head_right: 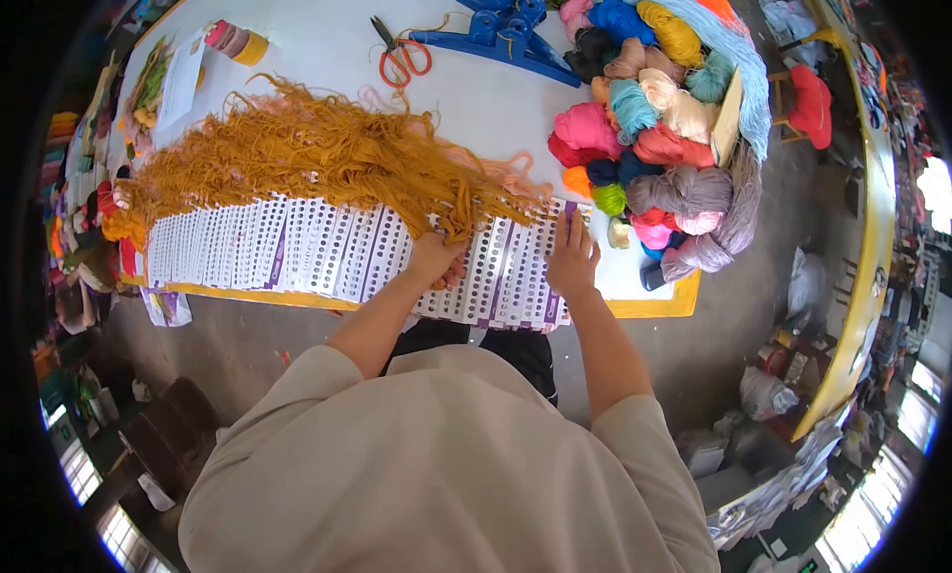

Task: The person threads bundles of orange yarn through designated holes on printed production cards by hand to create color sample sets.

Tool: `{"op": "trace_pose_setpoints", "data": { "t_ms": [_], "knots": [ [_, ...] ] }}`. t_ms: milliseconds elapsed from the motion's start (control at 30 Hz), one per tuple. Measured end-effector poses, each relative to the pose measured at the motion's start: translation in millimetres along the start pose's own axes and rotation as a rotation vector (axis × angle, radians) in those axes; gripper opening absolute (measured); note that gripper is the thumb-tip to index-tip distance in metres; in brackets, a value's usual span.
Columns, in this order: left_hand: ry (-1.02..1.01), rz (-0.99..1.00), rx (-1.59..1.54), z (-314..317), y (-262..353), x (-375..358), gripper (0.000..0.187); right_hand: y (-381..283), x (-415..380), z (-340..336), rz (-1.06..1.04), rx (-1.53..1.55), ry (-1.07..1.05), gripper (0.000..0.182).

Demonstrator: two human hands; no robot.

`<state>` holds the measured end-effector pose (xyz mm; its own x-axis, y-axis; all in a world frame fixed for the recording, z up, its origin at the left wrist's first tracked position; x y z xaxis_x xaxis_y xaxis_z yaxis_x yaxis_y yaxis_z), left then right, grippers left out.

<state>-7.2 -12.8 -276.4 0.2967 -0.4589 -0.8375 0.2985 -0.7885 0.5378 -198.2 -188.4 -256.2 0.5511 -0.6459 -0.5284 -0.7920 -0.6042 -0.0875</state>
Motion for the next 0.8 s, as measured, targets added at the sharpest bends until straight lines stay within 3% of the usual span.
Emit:
{"op": "trace_pose_setpoints", "data": {
  "t_ms": [467,500,800],
  "knots": [
    [0.072,-0.007,0.058,3,2,-2,0.040,13,-2,-7,-0.102,0.042,0.085,0.090],
    [0.095,-0.010,0.073,3,3,-3,0.040,14,-1,-8,-0.148,-0.007,0.184,0.095],
    [0.090,-0.050,0.038,5,9,-13,0.038,22,-2,-24,-0.225,0.241,0.068,0.080]
  ]
}}
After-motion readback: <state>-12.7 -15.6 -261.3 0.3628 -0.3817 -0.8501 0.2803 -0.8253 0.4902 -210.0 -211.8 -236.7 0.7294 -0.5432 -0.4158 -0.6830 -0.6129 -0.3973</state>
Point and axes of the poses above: each hand's wrist, its own x-axis towards the middle knuckle, its own z-axis out of the palm, y = z × x, the point moved 6 cm from there along x, towards the middle knuckle, and after that the axes turned 1 degree about x, right-handed, at the moved point
